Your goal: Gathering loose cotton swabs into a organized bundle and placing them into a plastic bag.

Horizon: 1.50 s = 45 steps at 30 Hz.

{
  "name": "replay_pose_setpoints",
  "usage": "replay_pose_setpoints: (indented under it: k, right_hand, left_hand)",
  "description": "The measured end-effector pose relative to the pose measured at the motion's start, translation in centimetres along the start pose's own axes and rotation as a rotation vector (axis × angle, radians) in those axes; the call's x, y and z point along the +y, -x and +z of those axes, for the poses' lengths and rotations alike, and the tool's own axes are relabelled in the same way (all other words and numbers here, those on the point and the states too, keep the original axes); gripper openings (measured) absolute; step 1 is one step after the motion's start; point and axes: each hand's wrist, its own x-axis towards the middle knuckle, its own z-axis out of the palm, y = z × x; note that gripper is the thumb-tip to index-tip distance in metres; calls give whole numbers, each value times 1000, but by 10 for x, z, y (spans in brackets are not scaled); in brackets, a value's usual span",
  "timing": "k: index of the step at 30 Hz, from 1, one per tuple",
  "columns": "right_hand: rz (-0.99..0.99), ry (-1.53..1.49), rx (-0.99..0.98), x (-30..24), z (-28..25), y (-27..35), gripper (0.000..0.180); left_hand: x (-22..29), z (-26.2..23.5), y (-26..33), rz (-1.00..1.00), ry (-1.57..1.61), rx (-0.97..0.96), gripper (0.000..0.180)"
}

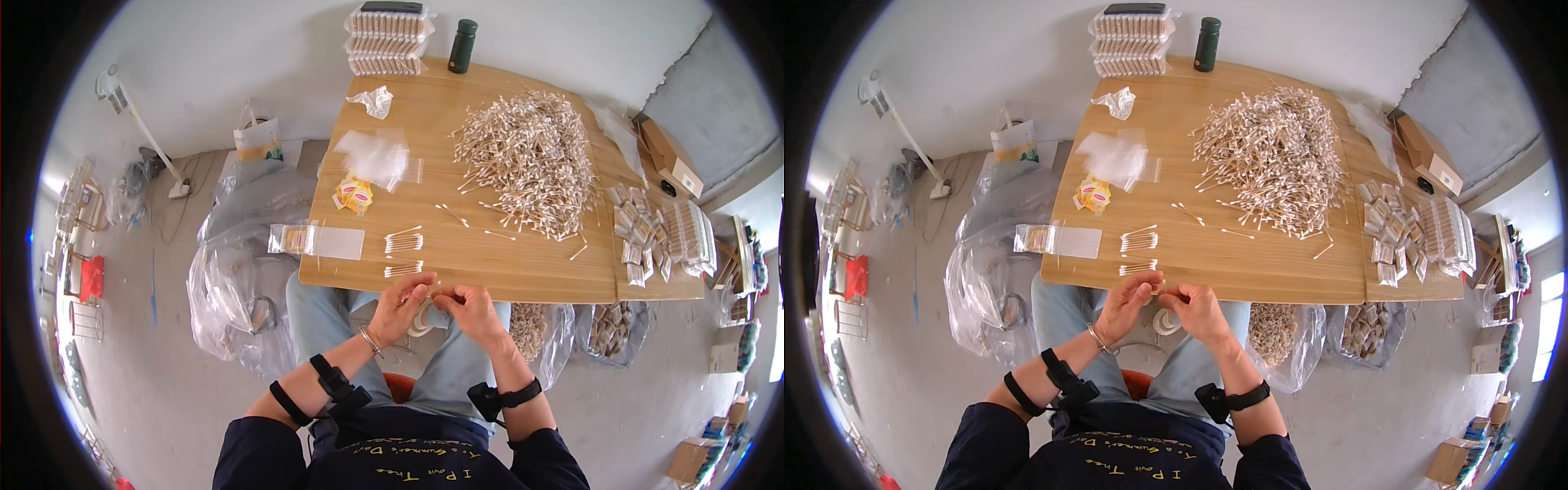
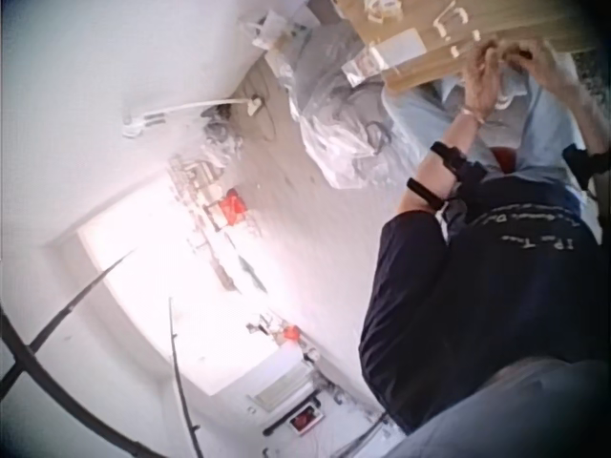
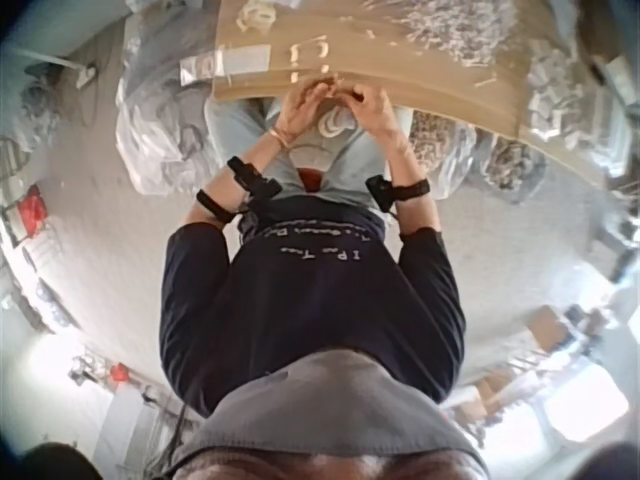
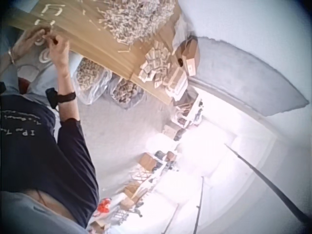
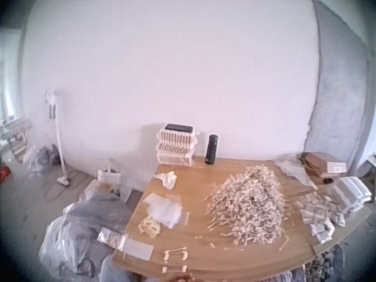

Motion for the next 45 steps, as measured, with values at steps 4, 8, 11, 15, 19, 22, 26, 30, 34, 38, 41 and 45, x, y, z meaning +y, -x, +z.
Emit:
replay_pose_setpoints:
  k: [4,8,11,15,19,22,26,30,34,38,41,45]
  right_hand:
    - [49,-101,-192,5,9,-6,13]
    - [129,-199,-178,-1,19,-12,13]
    - [197,-45,-156,7,19,-17,13]
    - [123,227,-123,11,18,-40,7]
    - [-288,757,72,20,22,-76,4]
    - [-318,818,51,23,31,-95,6]
    - [-369,842,74,27,41,-97,5]
    - [-413,797,82,37,40,-88,10]
    - [-414,735,255,32,37,-101,22]
    - [-431,834,156,27,40,-128,25]
    - [-445,850,118,38,43,-129,24]
    - [-458,757,165,48,44,-116,23]
  left_hand:
    - [8,-12,-2,-30,-23,-137,22]
    - [0,-23,-5,-148,117,-11,17]
    - [-7,-31,-6,-185,188,59,15]
    - [-19,-42,-7,-98,-118,91,17]
    - [-24,-53,-13,26,-493,314,29]
    - [-38,-59,-25,162,-264,376,52]
    - [-51,-55,-37,186,-140,364,61]
    - [-48,-48,-49,184,-35,375,54]
    - [-49,-47,-60,202,66,389,48]
    - [-50,-52,-65,161,164,396,49]
    - [-52,-54,-66,159,183,359,51]
    - [-52,-59,-64,137,135,286,56]
